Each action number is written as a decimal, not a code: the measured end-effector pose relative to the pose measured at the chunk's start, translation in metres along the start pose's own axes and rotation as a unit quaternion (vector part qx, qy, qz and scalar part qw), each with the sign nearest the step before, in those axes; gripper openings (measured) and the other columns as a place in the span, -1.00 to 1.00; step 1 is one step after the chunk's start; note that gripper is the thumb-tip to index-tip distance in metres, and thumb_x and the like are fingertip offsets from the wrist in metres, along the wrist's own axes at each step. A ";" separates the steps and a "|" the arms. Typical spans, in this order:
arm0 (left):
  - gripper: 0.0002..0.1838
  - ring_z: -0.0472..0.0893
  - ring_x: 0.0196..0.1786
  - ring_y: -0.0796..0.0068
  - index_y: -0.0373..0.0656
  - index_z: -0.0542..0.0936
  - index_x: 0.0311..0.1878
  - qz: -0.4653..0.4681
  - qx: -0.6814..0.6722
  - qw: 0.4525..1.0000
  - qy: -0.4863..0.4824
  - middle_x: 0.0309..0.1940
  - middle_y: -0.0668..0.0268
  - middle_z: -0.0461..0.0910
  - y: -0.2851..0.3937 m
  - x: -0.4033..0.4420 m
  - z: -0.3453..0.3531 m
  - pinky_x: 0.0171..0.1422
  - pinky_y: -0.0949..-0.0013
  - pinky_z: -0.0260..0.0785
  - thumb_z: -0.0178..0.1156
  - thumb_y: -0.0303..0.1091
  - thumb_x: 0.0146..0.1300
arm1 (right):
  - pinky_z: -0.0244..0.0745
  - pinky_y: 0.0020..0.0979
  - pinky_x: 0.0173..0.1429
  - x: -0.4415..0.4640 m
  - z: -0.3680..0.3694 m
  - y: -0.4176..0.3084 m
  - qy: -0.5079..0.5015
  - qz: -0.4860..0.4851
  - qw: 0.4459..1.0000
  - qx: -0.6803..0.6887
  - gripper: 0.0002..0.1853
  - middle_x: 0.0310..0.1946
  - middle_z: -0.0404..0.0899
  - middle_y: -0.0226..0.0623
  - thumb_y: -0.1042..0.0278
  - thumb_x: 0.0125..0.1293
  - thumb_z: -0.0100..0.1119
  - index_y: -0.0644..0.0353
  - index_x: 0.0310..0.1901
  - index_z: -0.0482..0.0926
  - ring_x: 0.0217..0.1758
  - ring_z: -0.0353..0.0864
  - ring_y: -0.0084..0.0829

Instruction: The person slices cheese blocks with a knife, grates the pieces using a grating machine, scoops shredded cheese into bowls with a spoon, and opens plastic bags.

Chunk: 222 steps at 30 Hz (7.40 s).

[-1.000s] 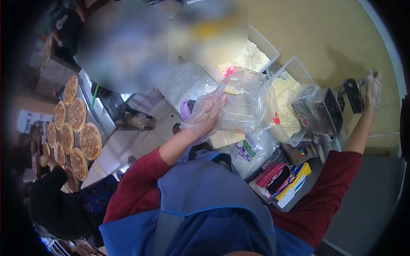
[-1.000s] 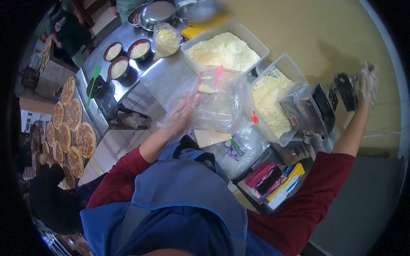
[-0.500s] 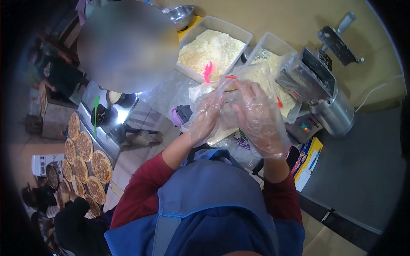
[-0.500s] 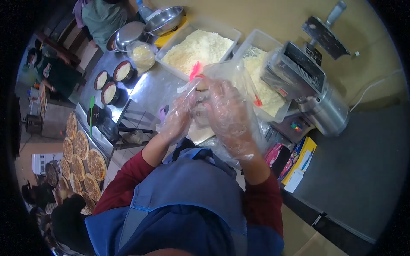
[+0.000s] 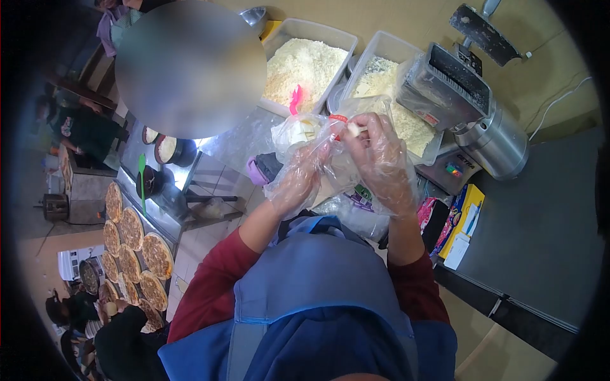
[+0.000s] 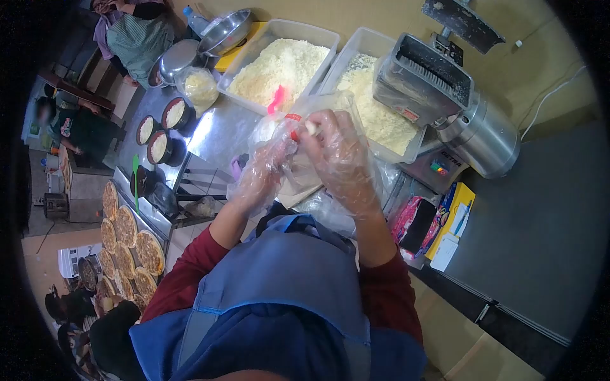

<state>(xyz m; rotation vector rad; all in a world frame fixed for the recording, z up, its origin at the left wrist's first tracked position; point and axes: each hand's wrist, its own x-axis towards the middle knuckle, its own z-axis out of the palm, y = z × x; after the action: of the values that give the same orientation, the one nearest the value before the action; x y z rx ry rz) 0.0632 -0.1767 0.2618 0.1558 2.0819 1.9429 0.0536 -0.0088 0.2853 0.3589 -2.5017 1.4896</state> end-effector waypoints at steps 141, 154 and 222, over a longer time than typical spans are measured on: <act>-0.46 0.49 0.02 0.51 -0.25 0.37 0.29 -0.047 -0.229 0.965 0.120 0.09 0.30 0.47 -0.039 -0.024 -0.104 0.04 0.39 0.42 0.12 -0.11 0.38 | 0.53 -0.41 -0.20 0.049 0.080 0.006 -0.131 -0.044 0.976 0.169 -0.85 -0.30 0.56 -0.21 0.45 0.26 0.15 0.26 -0.17 0.46 -0.29 0.64 -0.39; -0.40 0.47 0.18 0.39 -0.25 0.26 0.37 -0.007 -0.216 0.973 0.083 0.21 0.21 0.42 -0.015 -0.015 -0.098 0.12 0.28 0.44 0.10 -0.14 0.39 | 0.49 -0.31 -0.19 0.037 0.073 -0.007 -0.101 -0.146 0.983 -0.048 -0.80 -0.28 0.56 -0.29 0.53 0.22 0.13 0.10 -0.12 0.48 -0.26 0.60 -0.19; -0.03 0.49 0.24 0.15 -0.19 0.25 0.41 0.087 0.086 0.972 0.199 0.33 0.00 0.32 0.014 -0.039 -0.120 0.17 0.30 0.40 0.13 0.36 0.12 | 0.54 -0.29 0.11 0.005 0.045 -0.004 -0.080 0.119 0.941 0.307 -0.77 -0.10 0.60 -0.17 0.49 0.38 0.04 0.21 0.04 0.51 -0.03 0.63 -0.32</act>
<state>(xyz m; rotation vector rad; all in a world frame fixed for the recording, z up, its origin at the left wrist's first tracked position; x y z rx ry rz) 0.0648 -0.3015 0.2874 -0.0222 2.5749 2.0241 0.0475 -0.0507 0.2691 0.2808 -2.1870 2.4231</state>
